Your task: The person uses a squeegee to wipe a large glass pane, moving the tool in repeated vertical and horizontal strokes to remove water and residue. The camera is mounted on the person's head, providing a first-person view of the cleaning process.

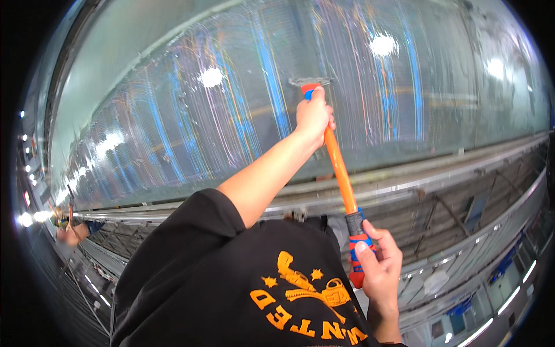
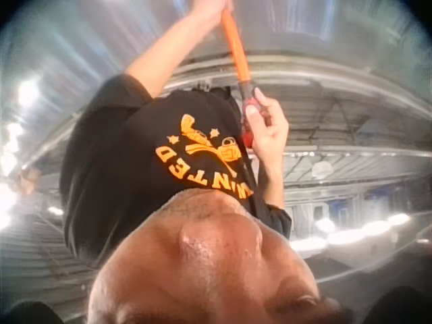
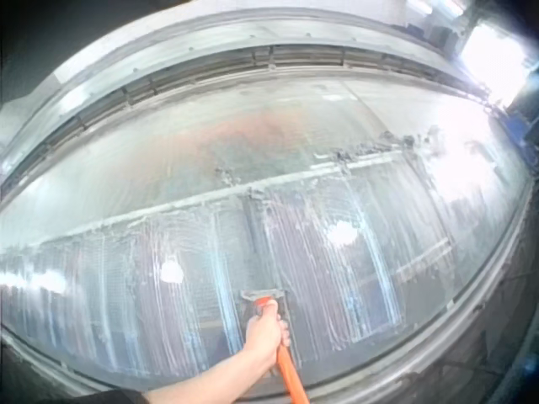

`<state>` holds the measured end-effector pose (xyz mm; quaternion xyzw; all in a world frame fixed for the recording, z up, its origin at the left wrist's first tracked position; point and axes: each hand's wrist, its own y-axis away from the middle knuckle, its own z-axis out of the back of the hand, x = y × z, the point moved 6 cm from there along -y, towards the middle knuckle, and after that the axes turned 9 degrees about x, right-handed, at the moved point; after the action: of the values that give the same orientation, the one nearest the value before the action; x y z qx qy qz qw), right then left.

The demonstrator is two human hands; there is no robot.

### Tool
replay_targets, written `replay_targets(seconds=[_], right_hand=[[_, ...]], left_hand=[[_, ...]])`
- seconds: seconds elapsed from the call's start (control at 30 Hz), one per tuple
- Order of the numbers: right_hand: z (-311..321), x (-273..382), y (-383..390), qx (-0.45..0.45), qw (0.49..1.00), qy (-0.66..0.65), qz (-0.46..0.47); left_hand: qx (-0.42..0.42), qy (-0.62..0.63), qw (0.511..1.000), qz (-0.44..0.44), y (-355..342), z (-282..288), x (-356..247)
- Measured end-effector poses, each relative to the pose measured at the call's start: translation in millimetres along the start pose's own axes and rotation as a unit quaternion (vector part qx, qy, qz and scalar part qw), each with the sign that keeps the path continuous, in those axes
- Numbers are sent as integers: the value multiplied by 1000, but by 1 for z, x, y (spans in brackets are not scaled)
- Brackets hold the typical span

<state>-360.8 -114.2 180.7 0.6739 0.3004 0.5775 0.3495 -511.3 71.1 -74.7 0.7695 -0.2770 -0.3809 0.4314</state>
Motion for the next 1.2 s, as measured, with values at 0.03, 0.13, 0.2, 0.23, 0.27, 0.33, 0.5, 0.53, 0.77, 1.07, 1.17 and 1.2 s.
replay_targets(seconds=[0.03,0.13,0.2,0.23,0.27,0.33,0.5,0.53,0.77,1.07,1.17,1.2], right_hand=[[-4,19,-22,16,1000,16,9],[-24,79,-83,27,999,30,36],[-35,108,-123,30,996,40,68],[-42,118,-141,40,996,18,72],[-47,128,-155,48,995,12,82],[-53,141,-167,71,993,2,98],[-40,86,-146,105,980,-36,163],[-41,63,-125,113,978,-8,175],[23,-120,53,3,984,115,139],[38,-169,157,-94,979,165,68],[32,-152,148,-94,980,167,50],[31,-146,144,-94,983,155,31]], left_hand=[[12,-12,999,-32,-23,-8,-29],[31,-30,996,-80,-81,-38,-101],[38,-59,991,-112,-110,-55,-150],[37,-47,993,-105,-125,-59,-170],[42,-38,994,-98,-137,-69,-190],[17,-66,991,-112,-148,-70,-208],[45,-164,971,-170,-147,-62,-187],[64,-113,981,-143,-136,-45,-168],[73,-31,997,-19,24,63,75],[60,-28,996,63,110,81,196],[35,-56,997,31,106,77,184],[34,-62,997,37,105,69,178]])
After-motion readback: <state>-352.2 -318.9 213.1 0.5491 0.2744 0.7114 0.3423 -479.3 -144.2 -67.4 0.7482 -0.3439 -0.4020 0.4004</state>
